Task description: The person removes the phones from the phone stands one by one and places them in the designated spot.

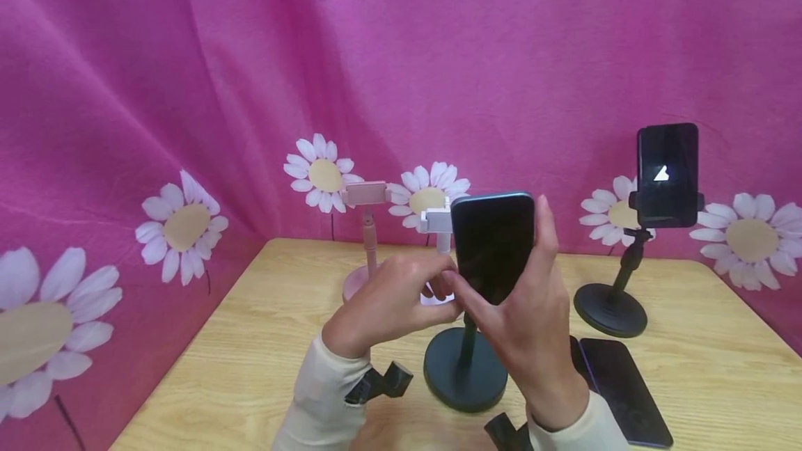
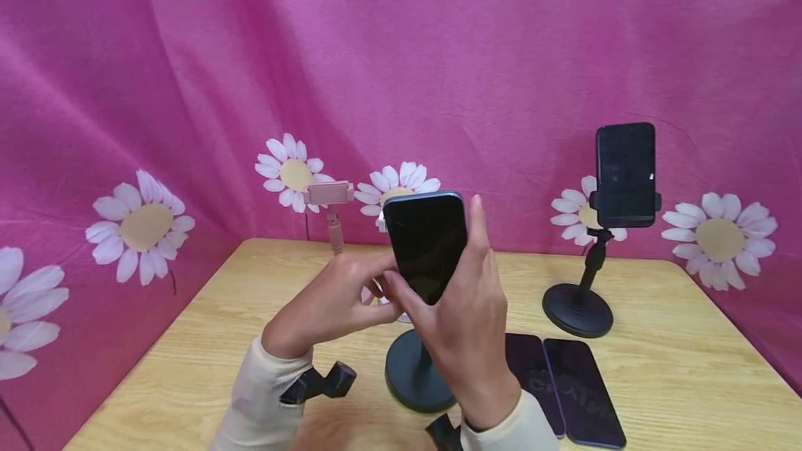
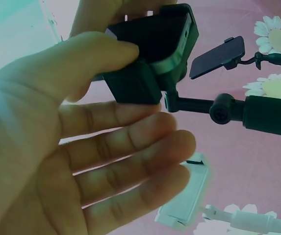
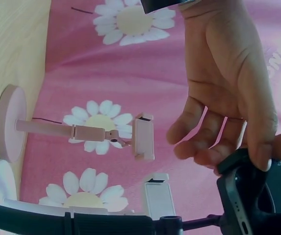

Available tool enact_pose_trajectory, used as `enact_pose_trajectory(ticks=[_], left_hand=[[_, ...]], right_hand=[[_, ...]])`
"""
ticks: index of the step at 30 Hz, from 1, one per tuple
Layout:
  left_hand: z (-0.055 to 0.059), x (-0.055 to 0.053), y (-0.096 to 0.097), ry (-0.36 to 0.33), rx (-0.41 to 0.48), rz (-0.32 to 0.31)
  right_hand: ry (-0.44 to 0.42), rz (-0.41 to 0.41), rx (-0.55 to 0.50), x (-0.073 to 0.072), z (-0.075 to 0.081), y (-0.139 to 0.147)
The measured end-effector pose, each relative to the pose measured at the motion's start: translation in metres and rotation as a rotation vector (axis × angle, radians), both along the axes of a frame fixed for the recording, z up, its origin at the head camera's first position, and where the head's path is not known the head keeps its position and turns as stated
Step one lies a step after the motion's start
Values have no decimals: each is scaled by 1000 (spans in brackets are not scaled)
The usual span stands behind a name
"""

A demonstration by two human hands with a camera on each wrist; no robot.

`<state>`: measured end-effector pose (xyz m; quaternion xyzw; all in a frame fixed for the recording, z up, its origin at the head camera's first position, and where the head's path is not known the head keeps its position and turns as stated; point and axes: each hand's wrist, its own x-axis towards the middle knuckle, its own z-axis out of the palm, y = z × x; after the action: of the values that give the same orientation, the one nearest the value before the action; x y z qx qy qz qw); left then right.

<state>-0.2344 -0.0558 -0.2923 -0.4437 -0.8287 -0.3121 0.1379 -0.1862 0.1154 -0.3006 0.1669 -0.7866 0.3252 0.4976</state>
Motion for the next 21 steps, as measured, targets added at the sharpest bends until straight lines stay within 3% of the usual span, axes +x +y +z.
enact_pose_trajectory(ticks=[7, 21], left_hand=[[-1, -5, 0, -19, 36, -40], [-7, -13, 2, 35, 76, -107]], right_hand=[[46, 15, -11, -4, -1, 1], [65, 75, -32, -6, -2, 0]])
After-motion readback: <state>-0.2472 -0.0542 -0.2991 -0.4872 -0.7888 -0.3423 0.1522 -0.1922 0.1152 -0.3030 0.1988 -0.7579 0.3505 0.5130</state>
